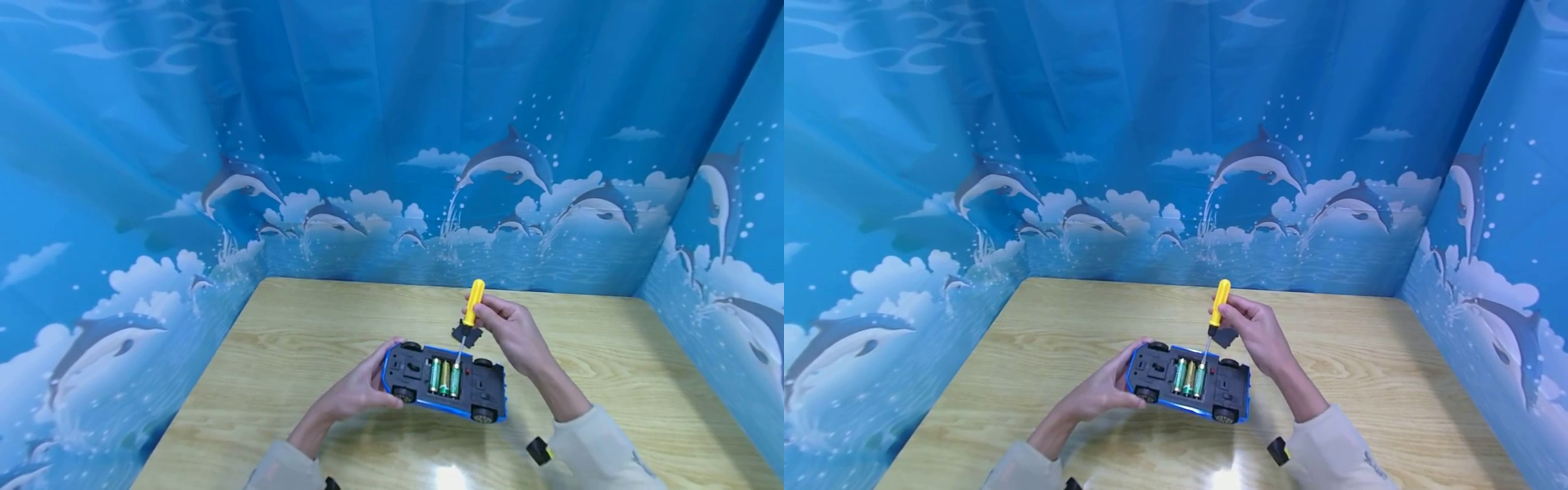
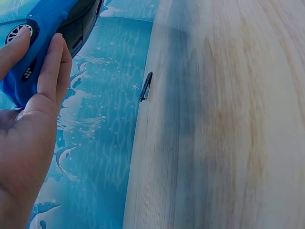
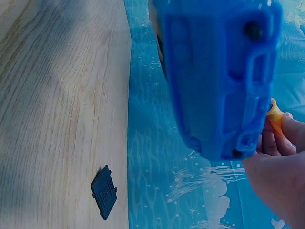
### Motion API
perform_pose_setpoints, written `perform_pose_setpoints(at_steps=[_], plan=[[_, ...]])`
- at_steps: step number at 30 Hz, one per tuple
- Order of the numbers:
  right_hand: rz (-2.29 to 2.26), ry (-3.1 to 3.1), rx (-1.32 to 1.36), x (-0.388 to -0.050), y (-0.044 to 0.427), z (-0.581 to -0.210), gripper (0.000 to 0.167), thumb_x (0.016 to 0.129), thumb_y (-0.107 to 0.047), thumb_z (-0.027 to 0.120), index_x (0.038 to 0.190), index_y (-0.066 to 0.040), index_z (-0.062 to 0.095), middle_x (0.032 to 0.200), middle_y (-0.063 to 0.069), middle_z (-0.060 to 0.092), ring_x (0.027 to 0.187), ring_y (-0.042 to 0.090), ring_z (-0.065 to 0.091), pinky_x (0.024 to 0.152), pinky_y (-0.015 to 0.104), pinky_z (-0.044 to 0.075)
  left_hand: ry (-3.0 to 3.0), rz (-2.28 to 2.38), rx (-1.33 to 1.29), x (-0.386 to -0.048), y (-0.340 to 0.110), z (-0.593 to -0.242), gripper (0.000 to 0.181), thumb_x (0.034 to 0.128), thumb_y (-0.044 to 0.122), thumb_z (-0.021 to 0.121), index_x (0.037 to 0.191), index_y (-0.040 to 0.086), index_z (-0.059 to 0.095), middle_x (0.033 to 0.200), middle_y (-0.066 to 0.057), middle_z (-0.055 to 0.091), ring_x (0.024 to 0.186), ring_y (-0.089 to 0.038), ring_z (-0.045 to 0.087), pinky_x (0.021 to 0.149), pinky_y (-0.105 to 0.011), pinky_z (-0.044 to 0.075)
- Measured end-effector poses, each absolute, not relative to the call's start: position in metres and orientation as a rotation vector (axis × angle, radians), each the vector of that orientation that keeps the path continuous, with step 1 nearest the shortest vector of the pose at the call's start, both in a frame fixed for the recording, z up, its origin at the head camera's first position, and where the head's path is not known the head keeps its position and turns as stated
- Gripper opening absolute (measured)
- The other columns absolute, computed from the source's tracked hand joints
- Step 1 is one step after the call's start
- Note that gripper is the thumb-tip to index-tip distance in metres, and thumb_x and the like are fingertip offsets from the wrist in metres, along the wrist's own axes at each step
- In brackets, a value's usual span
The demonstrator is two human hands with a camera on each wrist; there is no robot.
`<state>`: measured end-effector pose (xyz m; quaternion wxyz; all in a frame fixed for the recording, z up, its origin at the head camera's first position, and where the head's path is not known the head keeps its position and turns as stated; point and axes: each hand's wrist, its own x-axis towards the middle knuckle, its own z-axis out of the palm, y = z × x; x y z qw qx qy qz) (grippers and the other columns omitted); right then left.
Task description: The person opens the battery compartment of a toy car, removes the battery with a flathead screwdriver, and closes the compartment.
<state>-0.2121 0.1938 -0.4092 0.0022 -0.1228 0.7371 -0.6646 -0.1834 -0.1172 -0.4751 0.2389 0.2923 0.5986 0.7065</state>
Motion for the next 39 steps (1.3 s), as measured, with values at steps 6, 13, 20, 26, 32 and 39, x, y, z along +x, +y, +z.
perform_pose_setpoints(at_steps=[6,13,20,26,32,39], plan=[[-2.099,2.269,-0.356,-0.215,0.194,-0.411,0.051,0.107,-0.028,0.058,0.144,0.006,0.054,0.125,0.017,0.067,0.108,0.017,0.067,0.093,0.023,0.058,1.626,1.930,0.829,-0.183,-0.116,-0.475,0.107,0.0777,-0.016,0.070,0.164,0.004,0.010,0.158,-0.028,0.030,0.133,-0.035,0.051,0.106,-0.044,0.053],[-2.109,2.237,-0.355,-0.216,0.194,-0.412,0.050,0.107,-0.026,0.058,0.145,0.006,0.053,0.127,0.017,0.066,0.112,0.023,0.066,0.094,0.026,0.058,1.631,1.917,0.826,-0.184,-0.116,-0.476,0.107,0.0786,-0.015,0.071,0.165,0.005,0.011,0.158,-0.028,0.031,0.133,-0.036,0.051,0.106,-0.045,0.054],[-2.124,2.215,-0.306,-0.218,0.195,-0.415,0.050,0.107,-0.025,0.058,0.144,0.008,0.053,0.116,0.010,0.069,0.101,0.014,0.066,0.089,0.026,0.060,1.616,1.909,0.834,-0.184,-0.115,-0.478,0.107,0.0788,-0.015,0.071,0.165,0.008,0.012,0.157,-0.027,0.032,0.133,-0.036,0.052,0.106,-0.046,0.053],[-2.208,2.118,-0.227,-0.218,0.196,-0.416,0.051,0.107,-0.023,0.058,0.145,0.010,0.050,0.122,0.008,0.066,0.106,0.015,0.065,0.087,0.024,0.059,1.612,1.908,0.839,-0.184,-0.115,-0.478,0.106,0.0784,-0.015,0.071,0.165,0.008,0.013,0.156,-0.027,0.033,0.132,-0.035,0.052,0.106,-0.046,0.054],[-2.312,2.050,-0.179,-0.217,0.198,-0.414,0.054,0.107,-0.023,0.057,0.147,0.012,0.046,0.134,0.004,0.060,0.115,0.018,0.063,0.090,0.023,0.058,1.630,1.906,0.829,-0.183,-0.116,-0.478,0.106,0.0779,-0.014,0.071,0.165,0.010,0.015,0.155,-0.026,0.035,0.131,-0.036,0.053,0.105,-0.047,0.054],[-2.429,1.986,-0.176,-0.213,0.208,-0.408,0.046,0.106,-0.026,0.060,0.140,0.004,0.056,0.136,0.006,0.058,0.113,0.014,0.063,0.091,0.024,0.058,1.674,1.903,0.823,-0.183,-0.121,-0.479,0.106,0.0792,-0.011,0.073,0.165,0.006,0.013,0.157,-0.028,0.033,0.134,-0.035,0.051,0.106,-0.045,0.053]])
